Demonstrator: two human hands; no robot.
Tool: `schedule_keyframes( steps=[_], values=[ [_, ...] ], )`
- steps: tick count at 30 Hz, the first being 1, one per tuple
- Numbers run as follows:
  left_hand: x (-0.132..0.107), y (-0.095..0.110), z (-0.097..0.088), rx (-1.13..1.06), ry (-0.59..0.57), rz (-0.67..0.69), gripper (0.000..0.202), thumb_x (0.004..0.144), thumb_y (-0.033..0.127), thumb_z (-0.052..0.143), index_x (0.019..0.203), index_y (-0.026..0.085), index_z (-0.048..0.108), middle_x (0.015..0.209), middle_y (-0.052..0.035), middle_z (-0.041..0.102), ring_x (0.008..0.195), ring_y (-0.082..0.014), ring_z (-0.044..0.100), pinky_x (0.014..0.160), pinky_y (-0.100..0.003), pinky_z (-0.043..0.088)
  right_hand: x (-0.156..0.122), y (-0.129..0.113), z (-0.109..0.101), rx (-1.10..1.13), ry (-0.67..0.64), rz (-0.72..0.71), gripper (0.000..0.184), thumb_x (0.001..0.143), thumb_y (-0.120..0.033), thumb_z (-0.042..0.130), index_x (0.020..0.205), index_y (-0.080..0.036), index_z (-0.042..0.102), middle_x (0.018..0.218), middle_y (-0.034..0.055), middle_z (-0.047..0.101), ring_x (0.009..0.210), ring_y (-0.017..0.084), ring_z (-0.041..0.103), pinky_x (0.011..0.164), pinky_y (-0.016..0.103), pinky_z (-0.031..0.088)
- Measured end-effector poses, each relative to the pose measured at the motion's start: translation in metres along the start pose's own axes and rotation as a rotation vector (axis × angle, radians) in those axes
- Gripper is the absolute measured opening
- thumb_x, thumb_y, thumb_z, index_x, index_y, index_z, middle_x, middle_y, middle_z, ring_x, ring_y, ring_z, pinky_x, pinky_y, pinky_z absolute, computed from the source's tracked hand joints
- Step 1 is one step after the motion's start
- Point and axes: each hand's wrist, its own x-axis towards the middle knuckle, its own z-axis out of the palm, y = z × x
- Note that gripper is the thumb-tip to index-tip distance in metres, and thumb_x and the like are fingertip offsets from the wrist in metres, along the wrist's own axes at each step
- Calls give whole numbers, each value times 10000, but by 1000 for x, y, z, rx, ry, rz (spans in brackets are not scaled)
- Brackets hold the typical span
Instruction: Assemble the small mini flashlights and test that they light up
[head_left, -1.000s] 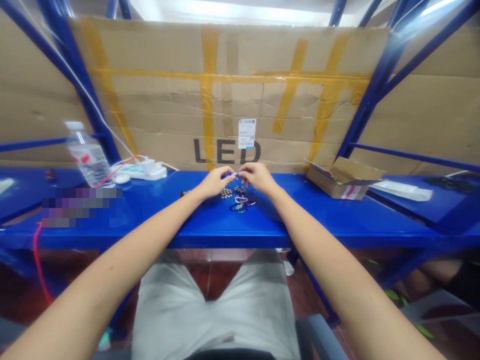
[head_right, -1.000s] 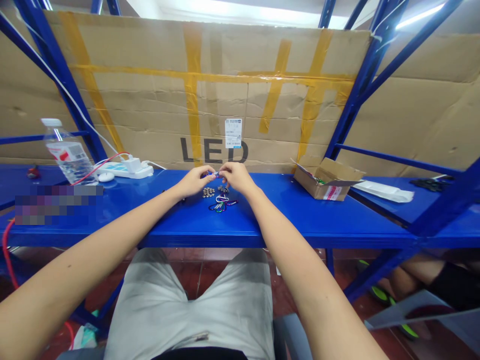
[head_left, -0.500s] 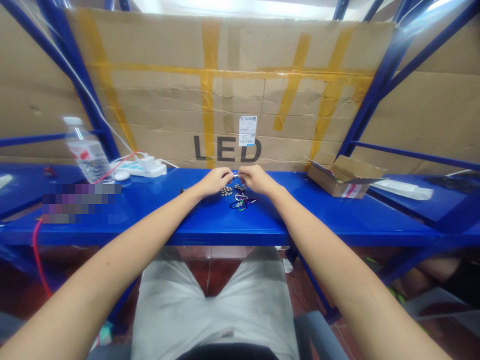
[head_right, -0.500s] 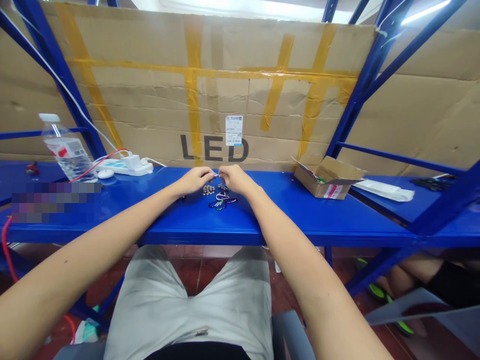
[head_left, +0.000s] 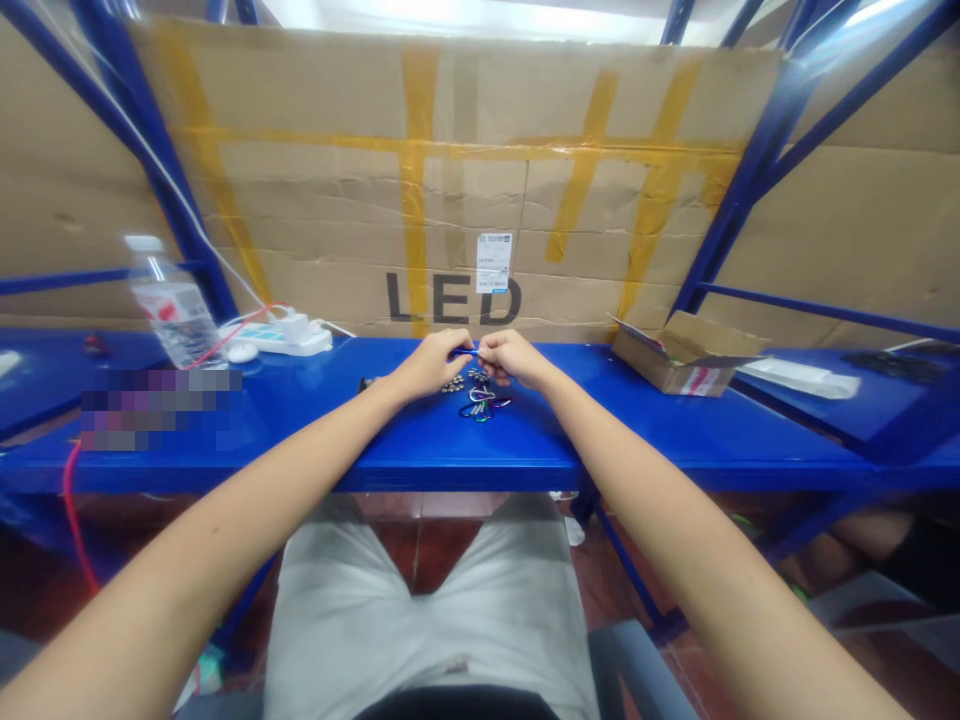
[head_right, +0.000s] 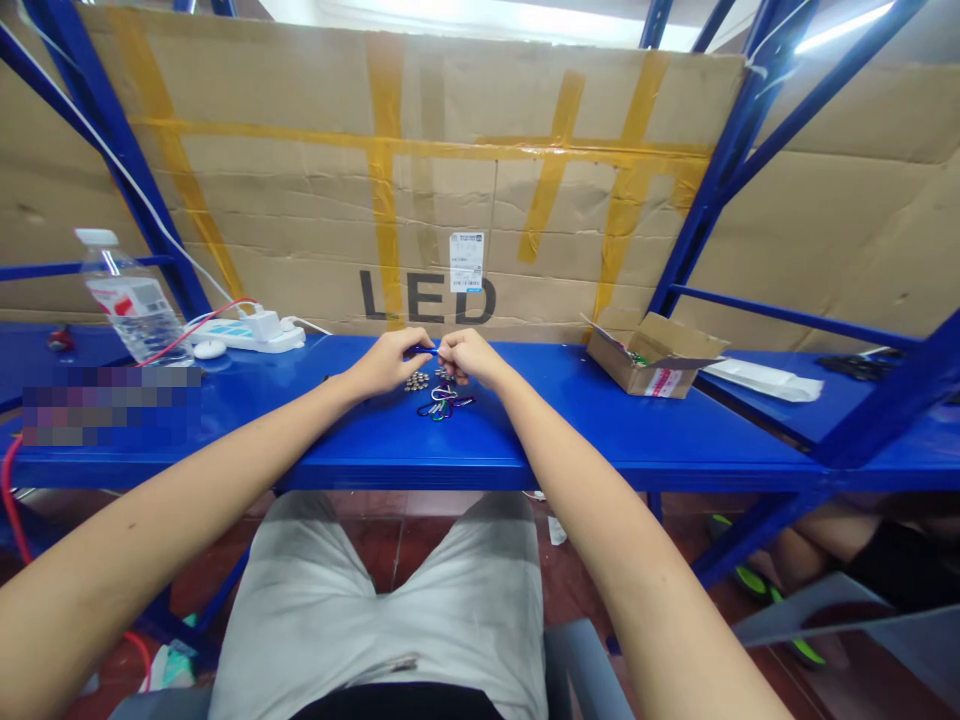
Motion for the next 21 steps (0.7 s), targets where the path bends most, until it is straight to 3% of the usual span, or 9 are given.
schedule_keyframes(
  steps=[4, 9, 13, 17, 21],
  values=[
    [0, 3, 1, 68, 21, -5, 69, 903, 215, 548, 925, 182, 605, 895, -62, 675, 856, -209, 615, 790, -335, 475, 0, 0, 0, 93, -9, -8, 164, 814, -164, 572, 654, -179, 538, 479, -33, 489, 370, 80, 367, 369, 214, 283],
    [3, -5, 7, 113, 29, -79, 246, 1003, 246, 408, 958, 177, 640, 924, -84, 706, 888, -227, 624, 842, -378, 486, 5, 4, 0, -250, 130, -249, 235, 868, -196, 543, 634, -178, 543, 537, -15, 554, 449, 100, 460, 485, 235, 364],
    [5, -15, 10, 167, -14, -69, 238, 981, 212, 456, 918, 176, 682, 941, -90, 723, 913, -234, 632, 886, -396, 489, 6, 5, -1, -458, 170, -400, 268, 842, -173, 557, 575, -171, 537, 556, -6, 561, 583, 121, 513, 610, 247, 386],
    [4, -14, 7, 85, 19, -39, 130, 934, 183, 555, 928, 177, 684, 959, -77, 720, 935, -220, 647, 887, -369, 500, 5, 6, 1, -420, 138, -342, 251, 847, -176, 542, 596, -174, 539, 537, -13, 555, 561, 120, 510, 571, 234, 376],
    [2, -4, 4, 32, 74, -15, 49, 895, 162, 614, 909, 178, 658, 943, -62, 707, 919, -205, 647, 866, -343, 500, 4, 5, 2, -261, 96, -190, 225, 874, -182, 533, 648, -181, 531, 525, -24, 570, 419, 96, 457, 442, 216, 342]
  ],
)
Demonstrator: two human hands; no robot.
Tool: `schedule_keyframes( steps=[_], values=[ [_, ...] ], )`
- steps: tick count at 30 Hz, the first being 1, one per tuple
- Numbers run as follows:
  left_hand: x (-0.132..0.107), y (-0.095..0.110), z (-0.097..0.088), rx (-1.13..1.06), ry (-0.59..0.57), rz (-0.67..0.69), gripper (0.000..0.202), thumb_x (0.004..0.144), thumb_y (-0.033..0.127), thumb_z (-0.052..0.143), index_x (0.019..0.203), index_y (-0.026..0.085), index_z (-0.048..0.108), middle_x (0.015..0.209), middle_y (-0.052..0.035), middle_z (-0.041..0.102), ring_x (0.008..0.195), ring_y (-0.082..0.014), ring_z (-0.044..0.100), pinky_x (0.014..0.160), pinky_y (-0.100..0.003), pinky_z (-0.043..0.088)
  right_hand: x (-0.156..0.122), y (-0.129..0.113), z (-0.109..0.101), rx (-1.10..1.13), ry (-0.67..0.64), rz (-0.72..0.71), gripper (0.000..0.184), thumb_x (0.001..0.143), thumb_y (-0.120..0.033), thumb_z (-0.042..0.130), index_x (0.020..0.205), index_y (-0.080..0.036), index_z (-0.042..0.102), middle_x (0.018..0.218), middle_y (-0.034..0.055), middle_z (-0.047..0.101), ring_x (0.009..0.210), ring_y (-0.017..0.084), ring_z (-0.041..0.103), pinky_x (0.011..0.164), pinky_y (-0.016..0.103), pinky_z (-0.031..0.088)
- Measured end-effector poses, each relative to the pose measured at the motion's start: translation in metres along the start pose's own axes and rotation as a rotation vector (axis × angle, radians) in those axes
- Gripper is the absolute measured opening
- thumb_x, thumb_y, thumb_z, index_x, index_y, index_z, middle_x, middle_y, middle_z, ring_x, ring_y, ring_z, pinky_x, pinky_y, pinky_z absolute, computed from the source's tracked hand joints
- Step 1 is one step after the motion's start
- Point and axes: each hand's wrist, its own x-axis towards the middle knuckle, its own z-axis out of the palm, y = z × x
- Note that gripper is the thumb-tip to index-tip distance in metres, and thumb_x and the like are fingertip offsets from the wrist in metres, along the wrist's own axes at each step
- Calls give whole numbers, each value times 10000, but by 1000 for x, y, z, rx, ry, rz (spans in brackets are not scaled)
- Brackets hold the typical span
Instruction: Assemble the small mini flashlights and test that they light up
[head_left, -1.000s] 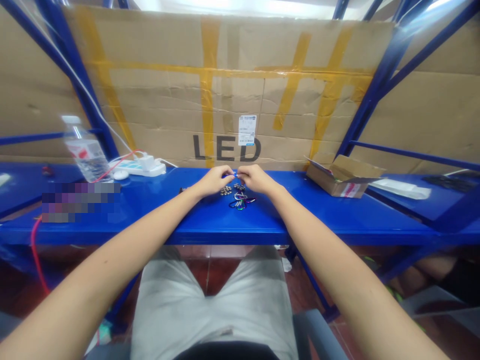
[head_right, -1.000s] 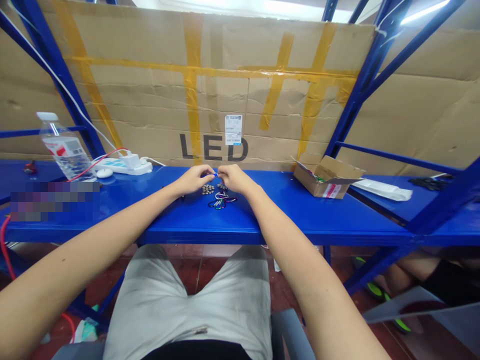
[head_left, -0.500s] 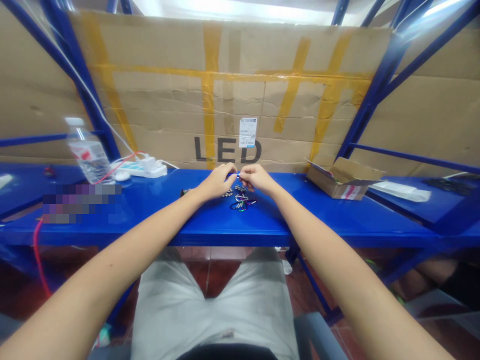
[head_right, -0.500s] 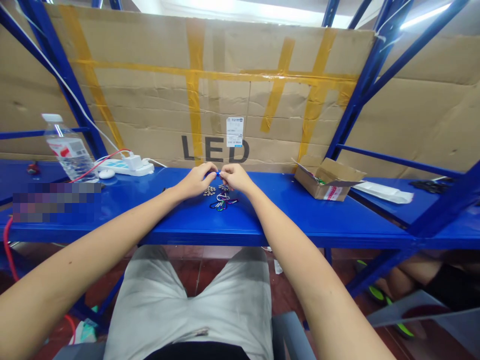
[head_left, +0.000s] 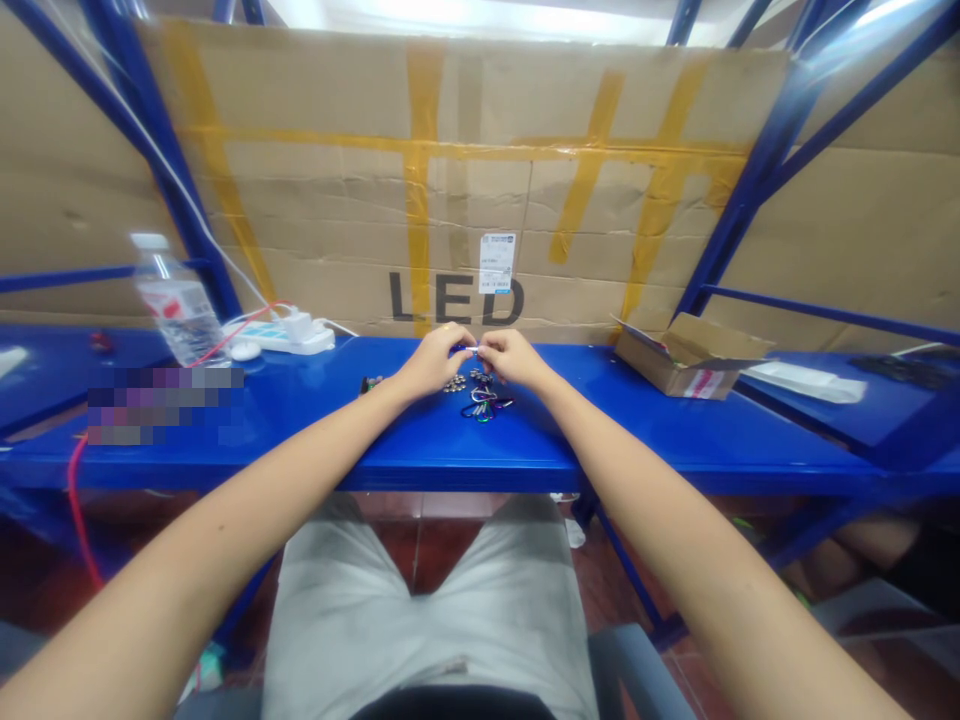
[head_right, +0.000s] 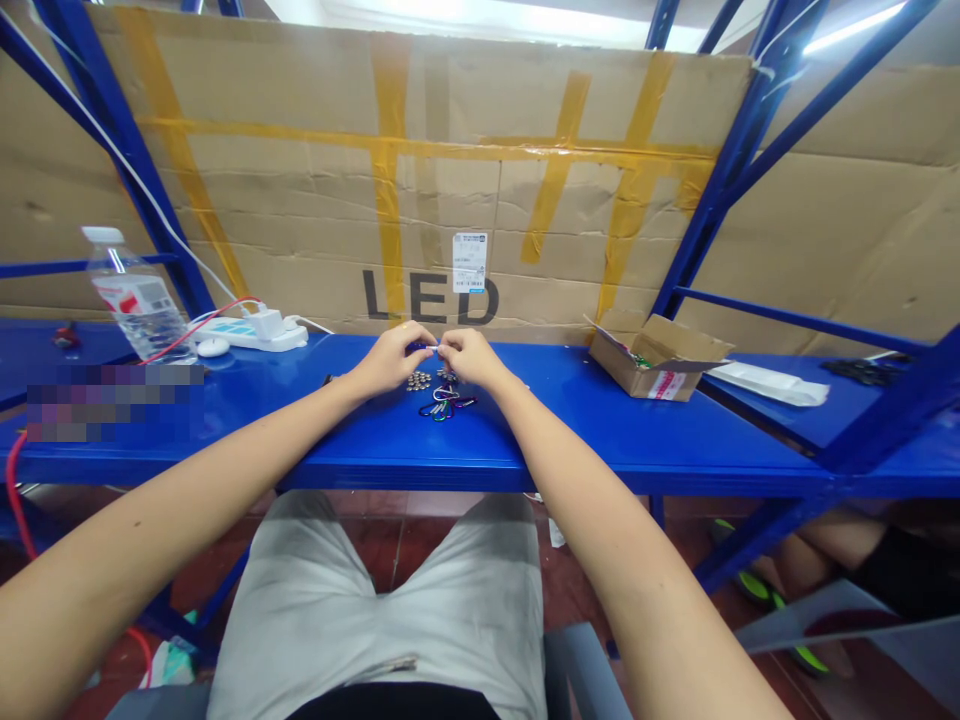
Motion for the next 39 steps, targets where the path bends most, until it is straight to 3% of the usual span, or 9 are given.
schedule_keyframes(
  steps=[4, 8, 13, 17, 22, 25, 30, 35, 39],
  values=[
    [-2, 5, -1, -7, -30, -9, 61, 918, 168, 583, 956, 184, 627, 923, -52, 711, 861, -193, 652, 800, -314, 489, -1, -2, 0, 91, -27, 72, 224, 886, -152, 529, 664, -185, 524, 508, -36, 555, 345, 92, 451, 366, 213, 329],
    [-5, 3, -2, 58, -98, 12, 96, 942, 196, 545, 1022, 205, 597, 887, -47, 708, 814, -209, 666, 727, -307, 464, 0, -2, 1, 88, -25, 53, 235, 880, -122, 530, 653, -183, 521, 503, -47, 544, 328, 86, 452, 350, 208, 336],
    [-5, 3, -4, 106, -129, 16, 132, 935, 195, 530, 1051, 227, 585, 937, -55, 712, 856, -231, 685, 741, -319, 482, 0, -2, 1, 108, -72, 29, 259, 892, -123, 519, 640, -181, 508, 505, -48, 545, 328, 77, 454, 352, 199, 345],
    [-5, 5, 0, 115, -64, 13, 206, 935, 261, 549, 1121, 177, 577, 1069, -109, 662, 990, -245, 656, 878, -370, 523, 0, -4, -3, 101, -38, 19, 266, 894, -122, 507, 634, -181, 501, 508, -44, 544, 332, 83, 467, 352, 203, 345],
    [-3, 0, 7, 160, -27, 22, 267, 1003, 249, 382, 958, 142, 622, 1207, -172, 575, 1139, -246, 595, 1069, -409, 467, 0, -2, -4, 56, -16, 0, 213, 880, -134, 520, 673, -174, 550, 521, -42, 555, 347, 79, 455, 379, 204, 357],
    [-2, -2, 6, 204, -82, 2, 251, 1001, 236, 390, 906, 161, 609, 1083, -150, 622, 1033, -246, 625, 982, -410, 505, 1, 1, -3, 28, -37, -12, 189, 872, -154, 535, 685, -174, 560, 517, -39, 557, 366, 82, 453, 397, 207, 362],
    [-5, 6, -4, 296, -184, -91, 124, 976, 285, 504, 1002, 203, 594, 845, -89, 684, 810, -269, 666, 757, -372, 503, 1, 3, -3, -28, -45, -31, 216, 874, -170, 527, 659, -179, 537, 524, -35, 559, 375, 83, 461, 408, 209, 364],
    [-5, 10, -7, 201, -173, -38, 69, 952, 252, 544, 1002, 209, 563, 903, -85, 692, 825, -248, 658, 731, -340, 481, -1, 0, -4, -11, -53, -19, 241, 881, -153, 511, 643, -183, 509, 530, -36, 558, 354, 83, 467, 389, 210, 363],
    [-4, 8, -2, 170, -116, -32, 162, 1010, 276, 437, 990, 182, 567, 952, -110, 656, 887, -246, 636, 812, -379, 502, 0, 1, -5, 22, -50, 1, 213, 886, -152, 515, 675, -182, 528, 522, -39, 558, 347, 86, 463, 377, 211, 353]
  ],
)
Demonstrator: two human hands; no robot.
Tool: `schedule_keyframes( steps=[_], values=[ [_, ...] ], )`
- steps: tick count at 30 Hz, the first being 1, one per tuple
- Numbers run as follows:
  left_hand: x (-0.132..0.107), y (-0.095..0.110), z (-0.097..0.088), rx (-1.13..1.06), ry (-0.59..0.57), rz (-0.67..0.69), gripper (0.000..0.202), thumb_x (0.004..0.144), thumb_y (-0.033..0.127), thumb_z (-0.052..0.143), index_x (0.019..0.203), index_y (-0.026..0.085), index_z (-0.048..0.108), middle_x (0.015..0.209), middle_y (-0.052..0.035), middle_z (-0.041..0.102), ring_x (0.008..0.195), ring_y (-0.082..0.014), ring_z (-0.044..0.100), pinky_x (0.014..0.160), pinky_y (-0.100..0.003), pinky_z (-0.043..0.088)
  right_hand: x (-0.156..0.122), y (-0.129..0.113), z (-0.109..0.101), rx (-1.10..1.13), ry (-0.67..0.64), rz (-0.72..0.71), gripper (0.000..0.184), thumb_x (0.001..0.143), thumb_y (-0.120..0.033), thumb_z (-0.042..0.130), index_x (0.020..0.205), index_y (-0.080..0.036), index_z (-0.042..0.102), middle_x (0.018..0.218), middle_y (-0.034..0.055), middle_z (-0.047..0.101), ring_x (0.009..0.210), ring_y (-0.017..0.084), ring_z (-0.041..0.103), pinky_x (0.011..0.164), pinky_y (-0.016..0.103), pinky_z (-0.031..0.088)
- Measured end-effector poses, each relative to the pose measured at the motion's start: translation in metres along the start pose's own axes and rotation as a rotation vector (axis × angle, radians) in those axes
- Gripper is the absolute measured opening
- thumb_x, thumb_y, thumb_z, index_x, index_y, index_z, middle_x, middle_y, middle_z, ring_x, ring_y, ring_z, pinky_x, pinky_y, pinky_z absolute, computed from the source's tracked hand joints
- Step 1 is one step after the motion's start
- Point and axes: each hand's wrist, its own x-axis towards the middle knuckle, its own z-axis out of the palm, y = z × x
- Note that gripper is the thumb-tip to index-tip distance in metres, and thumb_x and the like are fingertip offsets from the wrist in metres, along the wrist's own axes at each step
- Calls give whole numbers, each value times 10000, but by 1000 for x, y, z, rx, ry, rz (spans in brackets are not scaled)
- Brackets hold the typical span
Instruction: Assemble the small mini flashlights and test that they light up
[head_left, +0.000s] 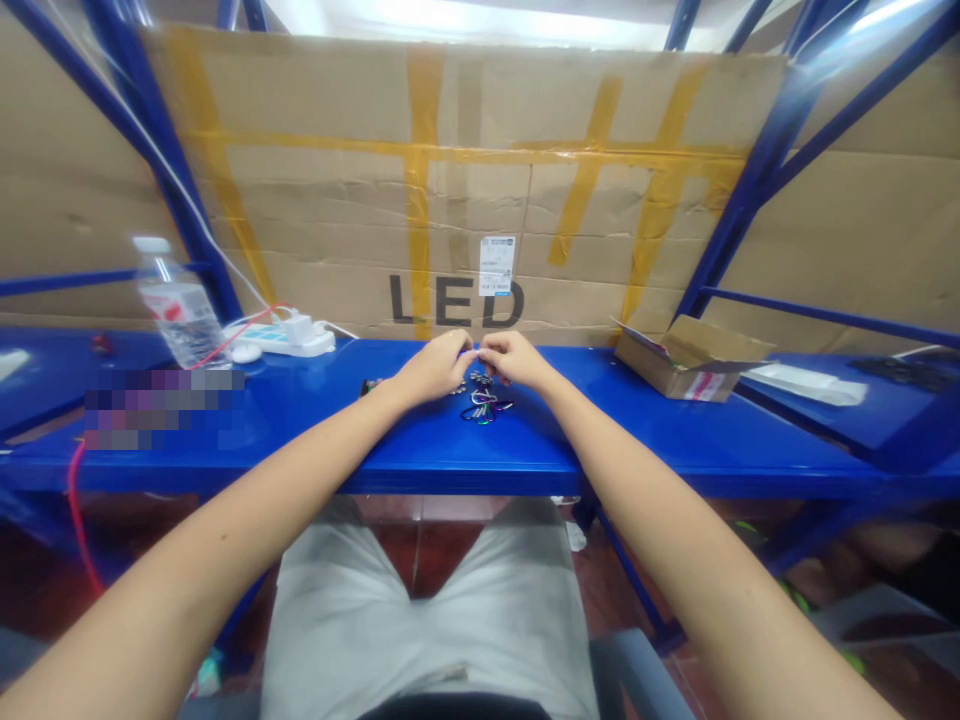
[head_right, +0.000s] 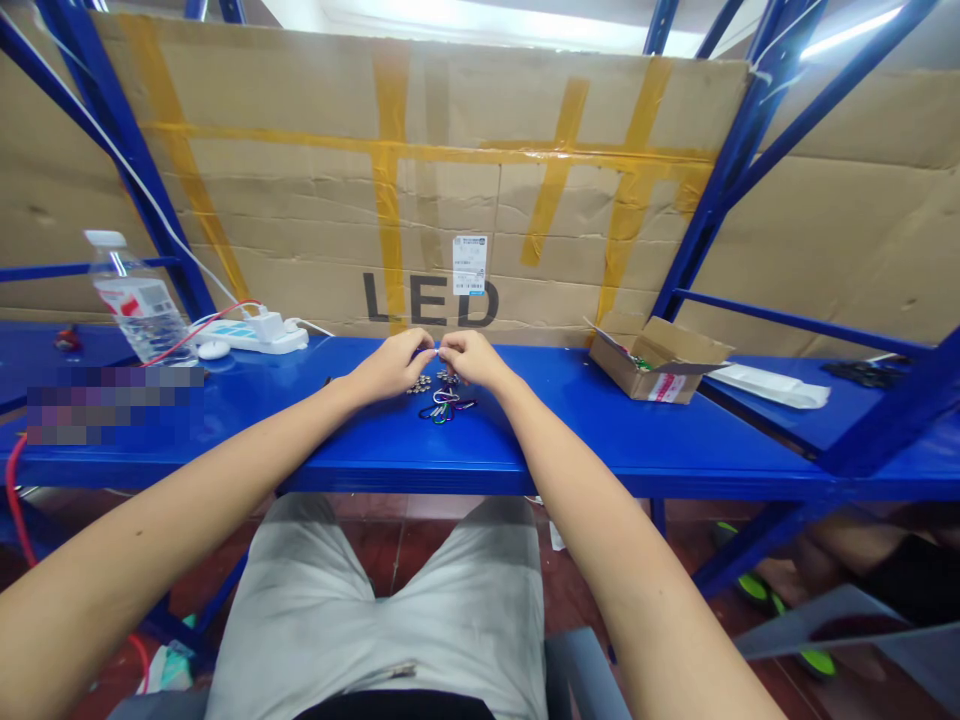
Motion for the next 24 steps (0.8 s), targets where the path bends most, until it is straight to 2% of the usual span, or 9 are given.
schedule_keyframes(
  steps=[3, 5, 8, 13, 20, 24],
  values=[
    [1, -4, 5, 48, -6, 10, 265, 1033, 249, 344, 940, 170, 580, 1019, -134, 612, 931, -244, 617, 901, -419, 501, 1, 2, 0, -8, 9, 4, 190, 875, -142, 525, 688, -176, 547, 512, -42, 560, 349, 84, 456, 379, 207, 347],
    [1, -7, 8, 82, -36, 10, 267, 1032, 248, 350, 909, 170, 574, 1053, -139, 591, 917, -233, 614, 911, -415, 503, 1, 4, 1, -23, 2, 5, 190, 868, -137, 528, 683, -174, 552, 510, -43, 560, 348, 81, 456, 378, 204, 344],
    [-1, -8, 9, 110, -64, 11, 206, 1020, 252, 397, 921, 175, 561, 1058, -143, 605, 922, -237, 624, 888, -397, 506, 1, 4, 2, -18, -15, 22, 206, 872, -137, 520, 671, -178, 543, 508, -45, 558, 338, 80, 453, 365, 204, 334],
    [-5, -2, 2, 91, -95, -1, 94, 982, 241, 491, 1057, 200, 529, 962, -117, 687, 880, -263, 665, 772, -358, 499, 0, 2, 4, 78, -52, 56, 240, 883, -168, 545, 649, -192, 496, 487, -50, 545, 337, 79, 447, 361, 201, 342],
    [-2, 2, -1, 62, -27, 4, 119, 967, 273, 519, 1042, 190, 559, 983, -105, 684, 900, -256, 657, 783, -365, 510, 0, -4, 2, 89, -40, 50, 244, 887, -142, 528, 649, -191, 503, 492, -47, 545, 336, 83, 458, 353, 205, 348],
    [2, -3, 8, 20, 60, -12, 226, 1004, 276, 419, 1015, 150, 607, 1072, -141, 637, 1010, -249, 627, 933, -410, 514, 0, -3, 0, 70, 11, 41, 205, 879, -152, 530, 677, -187, 537, 506, -43, 554, 343, 87, 453, 356, 211, 346]
  ],
)
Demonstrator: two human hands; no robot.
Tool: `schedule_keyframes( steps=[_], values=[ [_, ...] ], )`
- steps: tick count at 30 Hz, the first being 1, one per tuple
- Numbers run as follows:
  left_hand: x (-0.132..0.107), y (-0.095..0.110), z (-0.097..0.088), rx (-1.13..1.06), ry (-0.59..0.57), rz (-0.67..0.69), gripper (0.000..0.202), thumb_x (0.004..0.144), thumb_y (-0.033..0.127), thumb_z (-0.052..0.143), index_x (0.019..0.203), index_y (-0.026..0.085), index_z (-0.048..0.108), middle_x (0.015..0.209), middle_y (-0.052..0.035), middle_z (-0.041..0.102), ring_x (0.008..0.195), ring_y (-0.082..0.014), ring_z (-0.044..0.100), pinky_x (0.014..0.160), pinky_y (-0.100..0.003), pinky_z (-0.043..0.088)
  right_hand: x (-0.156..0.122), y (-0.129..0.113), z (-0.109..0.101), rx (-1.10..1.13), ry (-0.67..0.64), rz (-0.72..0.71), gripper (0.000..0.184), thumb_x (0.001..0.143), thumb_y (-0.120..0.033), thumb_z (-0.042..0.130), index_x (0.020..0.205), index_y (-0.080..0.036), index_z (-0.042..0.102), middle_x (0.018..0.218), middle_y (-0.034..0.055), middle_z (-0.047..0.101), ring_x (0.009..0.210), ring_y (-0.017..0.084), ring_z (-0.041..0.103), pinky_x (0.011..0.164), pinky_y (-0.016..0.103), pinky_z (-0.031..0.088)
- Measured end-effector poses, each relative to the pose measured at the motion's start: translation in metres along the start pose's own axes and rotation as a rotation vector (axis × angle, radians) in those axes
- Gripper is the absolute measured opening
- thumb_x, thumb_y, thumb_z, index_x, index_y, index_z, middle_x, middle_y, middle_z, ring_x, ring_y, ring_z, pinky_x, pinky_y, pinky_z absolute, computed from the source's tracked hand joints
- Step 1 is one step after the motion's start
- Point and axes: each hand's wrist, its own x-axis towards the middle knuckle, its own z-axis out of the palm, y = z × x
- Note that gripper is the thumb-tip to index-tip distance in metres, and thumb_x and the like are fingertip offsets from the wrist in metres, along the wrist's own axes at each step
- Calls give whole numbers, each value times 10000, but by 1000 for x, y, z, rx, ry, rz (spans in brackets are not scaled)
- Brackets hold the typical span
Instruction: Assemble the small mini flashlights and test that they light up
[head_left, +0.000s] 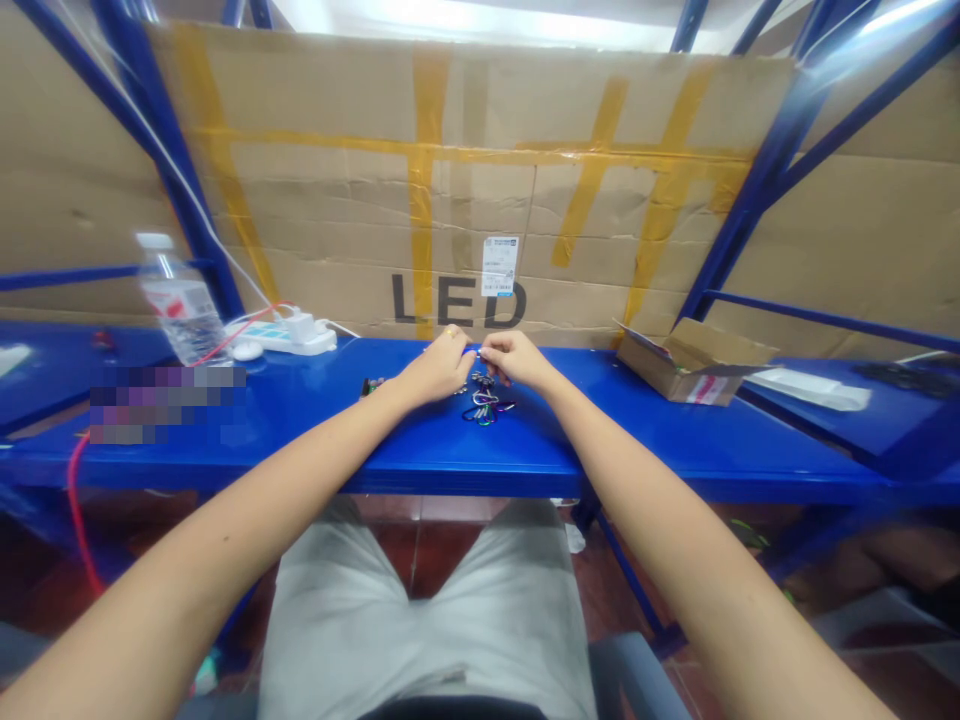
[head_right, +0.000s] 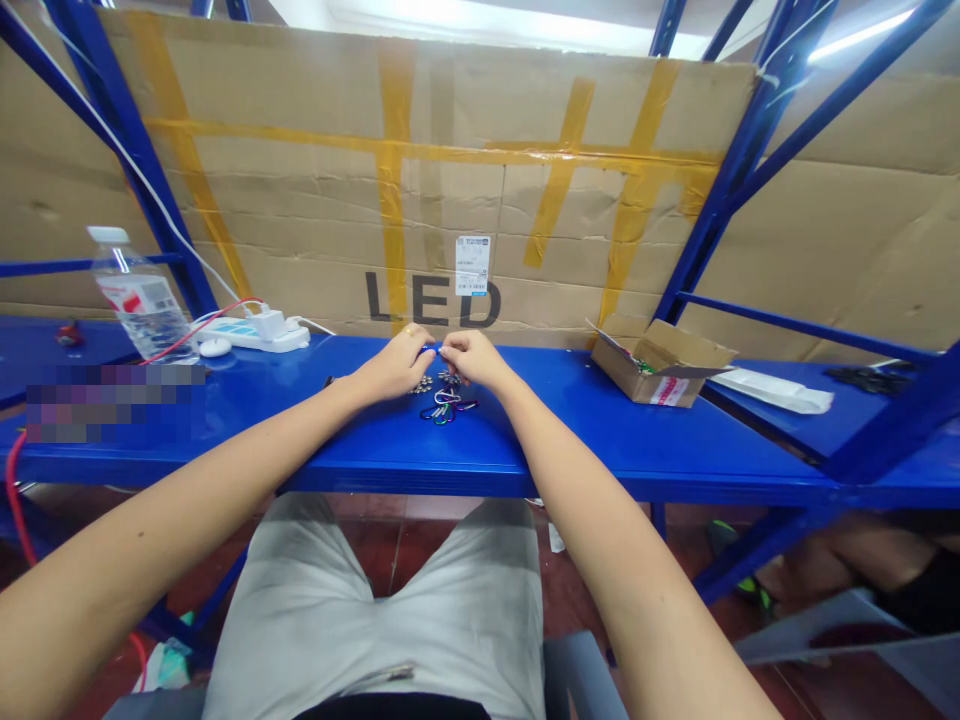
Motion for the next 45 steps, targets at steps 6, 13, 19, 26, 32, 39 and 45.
schedule_keyframes(
  steps=[6, 13, 19, 26, 32, 39, 45],
  values=[
    [0, -5, 1, 40, -92, -4, 171, 965, 230, 476, 917, 177, 631, 913, -107, 668, 878, -247, 648, 831, -390, 524, 0, 6, 1, -78, 0, -49, 193, 857, -174, 540, 665, -184, 542, 510, -40, 552, 365, 84, 447, 388, 211, 352],
    [-7, -2, -9, -34, -95, 100, 113, 887, 125, 510, 885, 202, 592, 866, -72, 689, 808, -225, 639, 728, -326, 469, -3, 4, 2, -23, -64, -7, 194, 835, -174, 560, 649, -193, 511, 469, -55, 522, 332, 84, 426, 363, 210, 324],
    [-4, 2, -6, -17, -81, 67, 120, 965, 226, 481, 888, 196, 568, 878, -87, 654, 811, -232, 607, 750, -358, 478, -4, 4, 3, 162, -64, 40, 204, 828, -180, 576, 634, -191, 513, 443, -59, 489, 318, 81, 406, 331, 201, 295],
    [2, -6, 4, 5, -80, 47, 252, 988, 173, 421, 930, 145, 664, 937, -128, 679, 909, -250, 632, 854, -393, 502, 0, 7, 5, 100, -15, 28, 167, 812, -150, 579, 648, -175, 556, 459, -50, 520, 314, 86, 446, 326, 199, 320],
    [0, -4, 3, -66, -20, 75, 155, 946, 139, 553, 989, 152, 701, 966, -93, 709, 917, -216, 647, 863, -344, 502, -1, 6, 2, 157, -16, 54, 180, 792, -166, 598, 623, -176, 538, 430, -46, 509, 305, 75, 407, 317, 193, 297],
    [-3, 0, 2, -63, 29, 186, 197, 971, 140, 520, 1041, 146, 704, 938, -85, 656, 868, -189, 609, 820, -317, 493, -5, -3, -3, 365, -51, 228, 96, 694, -137, 595, 625, -170, 538, 416, -38, 450, 345, 67, 319, 331, 183, 218],
    [-4, 3, 1, 56, 18, 256, 264, 1008, 175, 432, 1024, 147, 693, 912, -91, 606, 837, -196, 579, 782, -315, 485, -4, -5, -7, 515, -132, 330, 108, 657, -125, 572, 637, -179, 481, 418, -54, 371, 376, 49, 172, 345, 169, 158]
  ],
)
